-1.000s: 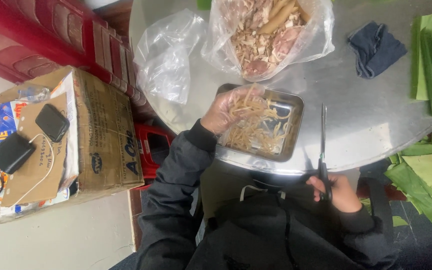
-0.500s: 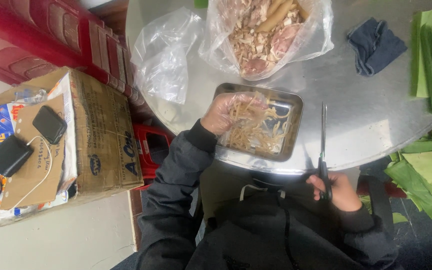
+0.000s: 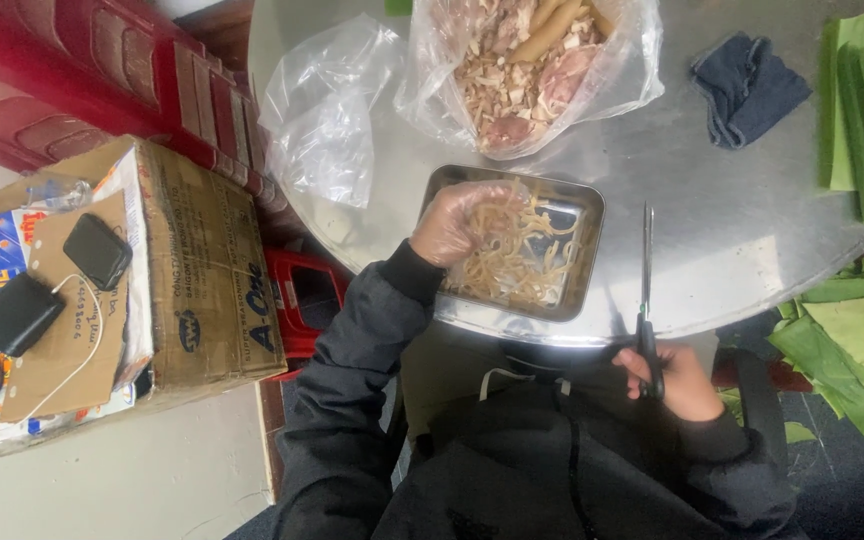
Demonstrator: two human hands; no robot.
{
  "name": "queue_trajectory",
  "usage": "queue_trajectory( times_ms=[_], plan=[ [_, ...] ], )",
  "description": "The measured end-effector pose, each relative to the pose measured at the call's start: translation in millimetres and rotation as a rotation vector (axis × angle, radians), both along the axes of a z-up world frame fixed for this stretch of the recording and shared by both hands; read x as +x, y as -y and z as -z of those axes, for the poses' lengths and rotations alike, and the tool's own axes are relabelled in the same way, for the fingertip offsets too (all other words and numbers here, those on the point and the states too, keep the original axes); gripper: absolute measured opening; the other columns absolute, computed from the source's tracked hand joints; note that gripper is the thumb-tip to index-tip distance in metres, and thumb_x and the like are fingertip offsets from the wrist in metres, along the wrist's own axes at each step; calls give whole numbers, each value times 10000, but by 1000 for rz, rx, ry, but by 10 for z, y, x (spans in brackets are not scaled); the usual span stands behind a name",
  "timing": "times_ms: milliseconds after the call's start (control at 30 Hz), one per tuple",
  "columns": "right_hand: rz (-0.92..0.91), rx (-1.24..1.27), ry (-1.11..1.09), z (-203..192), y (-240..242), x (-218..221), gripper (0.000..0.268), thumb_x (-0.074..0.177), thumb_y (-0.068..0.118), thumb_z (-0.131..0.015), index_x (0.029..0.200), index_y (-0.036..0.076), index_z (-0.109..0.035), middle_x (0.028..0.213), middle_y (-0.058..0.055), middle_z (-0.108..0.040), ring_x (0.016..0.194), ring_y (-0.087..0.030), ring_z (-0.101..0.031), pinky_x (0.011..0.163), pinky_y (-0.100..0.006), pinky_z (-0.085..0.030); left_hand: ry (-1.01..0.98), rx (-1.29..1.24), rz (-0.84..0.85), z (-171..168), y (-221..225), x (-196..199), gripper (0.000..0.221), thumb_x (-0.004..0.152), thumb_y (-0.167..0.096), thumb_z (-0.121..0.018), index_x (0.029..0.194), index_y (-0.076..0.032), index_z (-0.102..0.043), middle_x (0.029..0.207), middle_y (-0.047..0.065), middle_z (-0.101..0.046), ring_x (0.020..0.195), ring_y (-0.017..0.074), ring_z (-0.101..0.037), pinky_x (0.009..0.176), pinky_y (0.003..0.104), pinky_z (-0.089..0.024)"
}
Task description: Using scissors to trim and cut fibrous food ingredients in a metal tray on a preparation table.
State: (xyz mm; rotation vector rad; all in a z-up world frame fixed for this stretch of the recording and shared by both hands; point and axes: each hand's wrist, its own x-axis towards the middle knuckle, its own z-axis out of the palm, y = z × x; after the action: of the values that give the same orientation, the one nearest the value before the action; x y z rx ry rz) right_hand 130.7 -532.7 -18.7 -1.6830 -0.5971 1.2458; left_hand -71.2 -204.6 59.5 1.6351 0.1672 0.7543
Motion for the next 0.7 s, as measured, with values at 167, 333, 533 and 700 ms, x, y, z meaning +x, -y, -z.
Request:
queue_trajectory(
  times_ms=[167,333,533,700],
  plan=[
    [20,28,11,-8,-11,-37,416,860,253,-819,675,-110,-734,502,-235,-657,448,-344,-695,531,-369,-504,-518,592,61,-74,-90,-112,664,700,-158,-927,1309,-149,-664,1210,114,-716,1139,329,-683,996,454,-577],
    [37,49,21,111,1,-20,407,857,244,-824,646,-86,-715,487,-203,-645,432,-312,-684,513,-347,-502,-852,783,48,-320,-198,-20,642,703,-260,-900,1296,-274,-655,1227,47,-708,1118,387,-690,980,488,-581],
    [28,38,13,34,-12,-34,416,842,251,-830,615,-81,-725,471,-216,-656,421,-327,-699,495,-355,-507,-427,659,-172,-367,-712,559,204,946,-212,-622,1049,-101,-759,947,156,-768,944,421,-716,810,498,-578],
    [-74,-109,8,276,114,101,310,850,287,-727,831,-17,-790,589,-136,-732,505,-241,-705,633,-373,-641,-617,741,-247,-790,-821,1202,919,954,199,-309,1655,-382,-185,1772,-70,-70,501,76,-357,454,207,-339]
  ],
)
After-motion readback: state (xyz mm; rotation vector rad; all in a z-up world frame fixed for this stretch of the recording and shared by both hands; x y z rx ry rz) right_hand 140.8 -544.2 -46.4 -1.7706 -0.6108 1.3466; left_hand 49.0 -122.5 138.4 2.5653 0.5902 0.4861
